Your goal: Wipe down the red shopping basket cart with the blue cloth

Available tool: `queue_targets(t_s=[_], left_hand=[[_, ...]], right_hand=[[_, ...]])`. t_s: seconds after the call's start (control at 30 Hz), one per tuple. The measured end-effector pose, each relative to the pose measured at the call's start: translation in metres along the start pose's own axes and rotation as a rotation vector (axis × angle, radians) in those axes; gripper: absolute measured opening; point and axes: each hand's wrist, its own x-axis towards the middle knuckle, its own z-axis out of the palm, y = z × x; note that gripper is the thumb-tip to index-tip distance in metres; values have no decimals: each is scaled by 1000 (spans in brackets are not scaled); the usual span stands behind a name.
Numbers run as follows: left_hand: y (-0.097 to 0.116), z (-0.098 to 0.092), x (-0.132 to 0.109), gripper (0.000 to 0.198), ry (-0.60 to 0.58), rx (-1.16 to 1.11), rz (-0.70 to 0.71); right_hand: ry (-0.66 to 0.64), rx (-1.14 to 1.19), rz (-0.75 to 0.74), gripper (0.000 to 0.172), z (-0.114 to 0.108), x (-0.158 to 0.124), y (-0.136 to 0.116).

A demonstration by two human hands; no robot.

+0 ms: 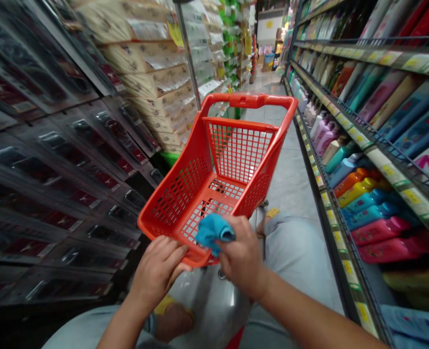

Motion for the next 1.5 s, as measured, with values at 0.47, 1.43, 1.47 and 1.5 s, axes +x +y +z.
queue_targets(t_s=[0.47, 1.43, 1.47, 1.5], left_hand=[[3, -33, 2, 42, -170, -34, -234], [-20, -13, 63, 49, -496, 125, -686], [-19, -13, 65, 49, -500, 141, -701], [-18, -13, 66, 49, -505, 150, -710]], right_hand=[[90, 195, 446, 47, 73, -40, -40], [-30, 439, 448, 33, 108, 42, 22], [31, 415, 523, 33, 109, 48, 28], [85, 392, 581, 34, 109, 53, 32]])
